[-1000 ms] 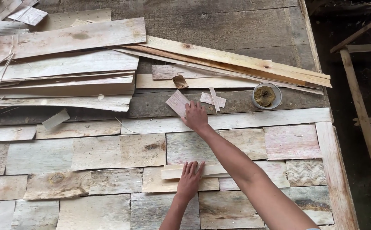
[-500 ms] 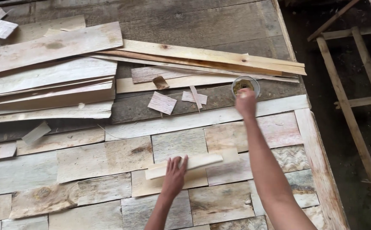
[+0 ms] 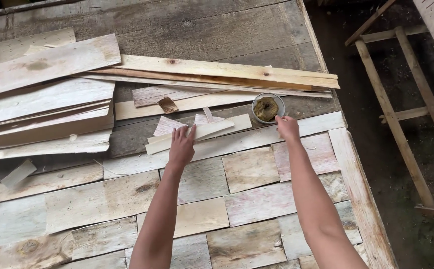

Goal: Applying glue to thin wood strips and arranging them on a wooden board to create a decorative surface.

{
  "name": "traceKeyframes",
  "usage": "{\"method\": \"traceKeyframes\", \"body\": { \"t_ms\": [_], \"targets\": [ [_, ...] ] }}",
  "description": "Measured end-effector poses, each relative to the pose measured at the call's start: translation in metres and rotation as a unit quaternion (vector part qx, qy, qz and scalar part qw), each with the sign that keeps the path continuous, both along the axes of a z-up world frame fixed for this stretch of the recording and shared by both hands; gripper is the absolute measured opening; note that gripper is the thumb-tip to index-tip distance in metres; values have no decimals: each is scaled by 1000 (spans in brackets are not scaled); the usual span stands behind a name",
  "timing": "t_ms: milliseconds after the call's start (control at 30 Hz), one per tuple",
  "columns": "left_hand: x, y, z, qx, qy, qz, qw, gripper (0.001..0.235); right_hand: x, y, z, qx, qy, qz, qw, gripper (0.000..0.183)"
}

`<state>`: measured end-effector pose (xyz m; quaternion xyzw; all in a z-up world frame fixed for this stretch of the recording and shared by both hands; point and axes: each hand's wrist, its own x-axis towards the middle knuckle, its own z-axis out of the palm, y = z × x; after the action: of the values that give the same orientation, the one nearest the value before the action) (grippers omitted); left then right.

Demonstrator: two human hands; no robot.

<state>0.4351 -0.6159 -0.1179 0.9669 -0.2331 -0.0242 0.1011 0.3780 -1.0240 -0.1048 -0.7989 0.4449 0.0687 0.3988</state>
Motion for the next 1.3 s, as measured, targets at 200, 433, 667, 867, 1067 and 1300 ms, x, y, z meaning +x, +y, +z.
{"method": "traceKeyframes", "body": {
  "t_ms": [200,433,667,867,1067,1300],
  "targets": [
    [24,-14,-4,13,29,2,1000,68,-28,-20,4,0,-47,-25,999,37],
    [19,-31,27,36,9,-8,999,80,-106,-14,47,-41,-14,-37,998,40],
    [-101,-53,39,-320,179,5,930,48,-178,65,87,48,-7,27,998,33],
    [-269,-12,118,-472,460,75,748,64,-275,169,102,117,-2,140,983,37],
    [-404,63,90,-502,423,209,725,63,-379,262,126,167,29,257,952,31],
    [-510,146,72,-460,372,384,709,80,-439,321,140,217,57,297,928,46]
  ]
}}
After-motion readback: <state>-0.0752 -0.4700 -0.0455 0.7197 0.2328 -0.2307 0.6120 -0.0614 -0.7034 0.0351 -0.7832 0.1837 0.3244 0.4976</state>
